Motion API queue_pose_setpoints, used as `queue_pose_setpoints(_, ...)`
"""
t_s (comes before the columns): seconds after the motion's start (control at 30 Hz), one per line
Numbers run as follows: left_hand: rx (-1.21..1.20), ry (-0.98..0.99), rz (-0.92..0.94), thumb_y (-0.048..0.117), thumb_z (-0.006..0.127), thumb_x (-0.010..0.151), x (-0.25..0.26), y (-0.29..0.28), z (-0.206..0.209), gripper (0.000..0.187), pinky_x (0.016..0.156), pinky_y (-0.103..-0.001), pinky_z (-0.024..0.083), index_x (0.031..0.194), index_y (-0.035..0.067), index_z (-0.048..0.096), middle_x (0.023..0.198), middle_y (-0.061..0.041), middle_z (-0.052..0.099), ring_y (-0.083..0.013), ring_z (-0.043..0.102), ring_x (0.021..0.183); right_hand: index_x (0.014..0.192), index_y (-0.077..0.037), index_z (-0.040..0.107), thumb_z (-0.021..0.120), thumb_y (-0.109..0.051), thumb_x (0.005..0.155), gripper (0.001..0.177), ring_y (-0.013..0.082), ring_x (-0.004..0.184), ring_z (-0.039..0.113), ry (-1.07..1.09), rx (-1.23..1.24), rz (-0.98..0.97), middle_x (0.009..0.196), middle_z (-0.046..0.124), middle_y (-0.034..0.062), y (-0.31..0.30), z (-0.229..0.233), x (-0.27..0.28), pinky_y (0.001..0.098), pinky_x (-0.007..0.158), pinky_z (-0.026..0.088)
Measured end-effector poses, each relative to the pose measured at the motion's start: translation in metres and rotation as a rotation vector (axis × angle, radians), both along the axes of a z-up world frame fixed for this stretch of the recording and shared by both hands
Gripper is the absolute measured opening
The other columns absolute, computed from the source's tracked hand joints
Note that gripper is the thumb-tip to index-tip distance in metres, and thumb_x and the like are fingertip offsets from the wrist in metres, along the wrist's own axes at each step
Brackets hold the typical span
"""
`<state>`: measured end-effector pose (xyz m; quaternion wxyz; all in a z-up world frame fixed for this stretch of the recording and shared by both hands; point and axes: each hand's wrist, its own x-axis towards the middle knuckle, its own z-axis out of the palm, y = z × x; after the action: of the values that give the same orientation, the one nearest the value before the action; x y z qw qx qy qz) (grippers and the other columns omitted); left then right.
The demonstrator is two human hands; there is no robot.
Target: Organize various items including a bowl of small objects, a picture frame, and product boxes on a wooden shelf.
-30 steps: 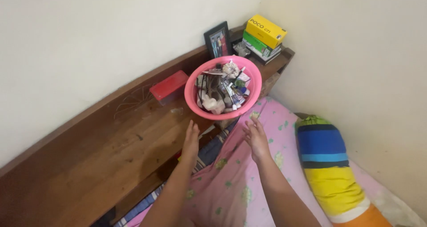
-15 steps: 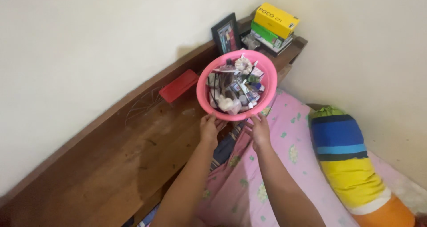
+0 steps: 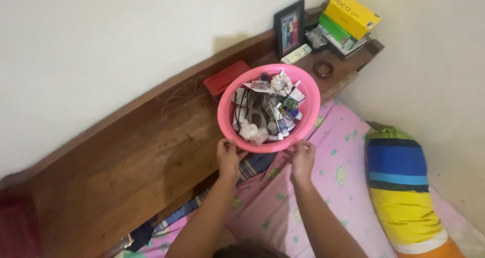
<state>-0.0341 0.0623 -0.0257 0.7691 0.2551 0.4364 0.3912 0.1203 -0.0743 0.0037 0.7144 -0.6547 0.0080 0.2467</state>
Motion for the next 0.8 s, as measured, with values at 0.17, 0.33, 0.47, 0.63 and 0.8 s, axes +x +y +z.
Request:
queue_pose_setpoints(0.17,-0.017,0.144,0.028,0.014,0.05,0.104,-0.056,-0.004,0.022,0.018,0.081,-0.041,0.065,0.119,0.005,0.051,0.11,-0.009,0.064,-0.0213,0.069,0.093,0.12,-0.015,0.053,0.051,-0.028,0.099,0.024,0.0179,0.069,0.062,0.114,-0.026,0.072,0.092,0.065,0.0076,0.008,0.014,0.02,0.0334,0.061,0.052)
queue_pose_setpoints(0.33,0.064,0.152,0.163,0.016,0.055,0.102,-0.107,0.001,-0.006,0.014,0.073,-0.04,0.062,0.111,0.005,0.058,0.099,-0.009,0.065,-0.0219,0.065,0.087,0.104,-0.004,0.053,0.052,-0.019,0.097,0.016,0.0194,0.063,0.056,0.004,-0.007,0.137,0.083,0.059,0.0074,0.019,-0.028,0.004,0.036,0.055,0.049)
queue_pose_setpoints(0.47,0.383,0.462,0.29,0.012,0.057,0.101,-0.156,0.006,-0.032,0.013,0.079,-0.035,0.054,0.108,0.002,0.063,0.101,-0.009,0.067,-0.0204,0.063,0.09,0.095,-0.002,0.058,0.057,-0.014,0.093,0.012,0.0166,0.071,0.053,-0.347,-0.158,0.187,0.082,0.058,0.0091,0.026,-0.067,-0.036,0.0328,0.062,0.046)
queue_pose_setpoints(0.63,0.308,0.651,0.463,0.016,0.051,0.1,-0.198,0.013,-0.019,0.024,0.085,-0.039,0.051,0.115,0.0,0.06,0.107,-0.012,0.068,-0.0238,0.063,0.094,0.093,-0.003,0.061,0.058,-0.014,0.087,0.013,0.0182,0.071,0.058,-0.144,-0.186,0.285,0.082,0.062,0.0076,0.052,-0.024,-0.094,0.0342,0.063,0.05)
queue_pose_setpoints(0.8,0.168,0.934,0.346,0.03,0.049,0.101,-0.216,0.029,0.051,0.042,0.092,-0.046,0.047,0.133,0.003,0.055,0.118,-0.02,0.067,-0.0378,0.065,0.105,0.096,0.0,0.064,0.064,-0.013,0.087,0.016,0.0179,0.08,0.057,-0.35,-0.164,0.406,0.087,0.062,0.0087,0.081,-0.055,-0.114,0.0361,0.074,0.049)
